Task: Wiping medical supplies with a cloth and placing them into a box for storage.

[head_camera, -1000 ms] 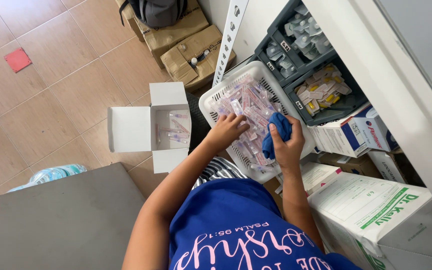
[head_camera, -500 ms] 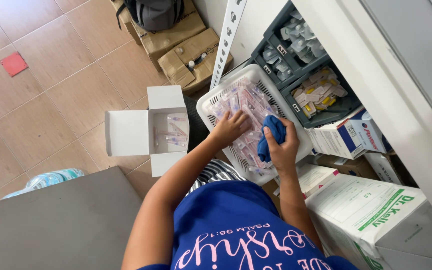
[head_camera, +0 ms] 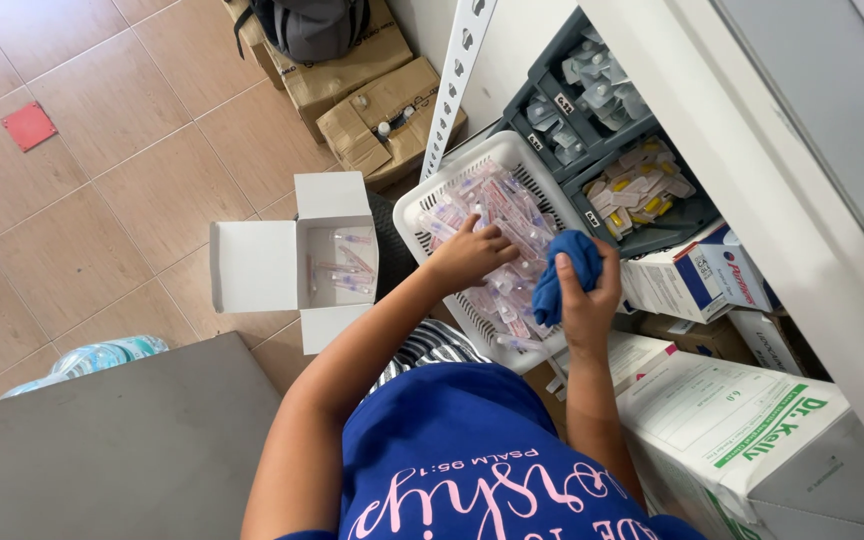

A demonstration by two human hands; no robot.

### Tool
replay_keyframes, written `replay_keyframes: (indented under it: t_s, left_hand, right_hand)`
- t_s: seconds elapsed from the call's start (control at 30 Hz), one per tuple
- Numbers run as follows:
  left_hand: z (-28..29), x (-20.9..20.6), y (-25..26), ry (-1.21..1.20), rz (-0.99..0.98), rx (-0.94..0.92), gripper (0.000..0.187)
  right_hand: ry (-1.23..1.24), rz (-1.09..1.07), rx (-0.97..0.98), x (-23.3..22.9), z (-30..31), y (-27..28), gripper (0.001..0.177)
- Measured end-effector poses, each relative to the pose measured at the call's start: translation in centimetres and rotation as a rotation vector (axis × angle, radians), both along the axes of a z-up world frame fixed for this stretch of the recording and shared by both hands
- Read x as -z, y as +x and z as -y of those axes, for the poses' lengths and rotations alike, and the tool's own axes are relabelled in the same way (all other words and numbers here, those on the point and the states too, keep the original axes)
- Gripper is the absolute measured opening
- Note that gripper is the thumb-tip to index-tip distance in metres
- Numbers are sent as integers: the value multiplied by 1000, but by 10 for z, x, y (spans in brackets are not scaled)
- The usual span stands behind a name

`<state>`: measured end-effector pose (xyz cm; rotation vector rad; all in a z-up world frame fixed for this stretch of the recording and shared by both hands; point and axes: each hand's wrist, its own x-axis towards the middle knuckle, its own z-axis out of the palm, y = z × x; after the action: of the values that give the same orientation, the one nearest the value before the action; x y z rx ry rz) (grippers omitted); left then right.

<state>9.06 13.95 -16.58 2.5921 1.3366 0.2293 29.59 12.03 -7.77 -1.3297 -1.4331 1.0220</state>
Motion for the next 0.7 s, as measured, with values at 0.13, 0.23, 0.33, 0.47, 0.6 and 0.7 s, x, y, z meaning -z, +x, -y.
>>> replay_keyframes:
  t_s: [0.13, 0.23, 0.33, 0.47, 0.6, 0.7]
  left_hand:
    - [-3, -37, 0, -55, 118, 6, 73]
    - [-4, -46, 4, -111, 160, -56, 67]
    - [-6, -35, 3, -118, 270, -105, 60]
    - [-6, -29, -5, -238, 528, -202, 53]
    - [-2, -33, -11, -338, 690, -323, 51]
    - [5, -41, -15, -390, 634, -345, 65]
  right_hand:
    - [84, -45, 32, -12, -2, 7, 45]
    - [75, -201, 64, -19, -2, 9, 45]
    - [29, -367, 108, -23, -1, 9, 44]
    - [89, -469, 134, -18, -2, 9, 42]
    - [132, -507, 145, -12, -3, 5, 44]
    - [-8, -347, 163, -12, -5, -7, 50]
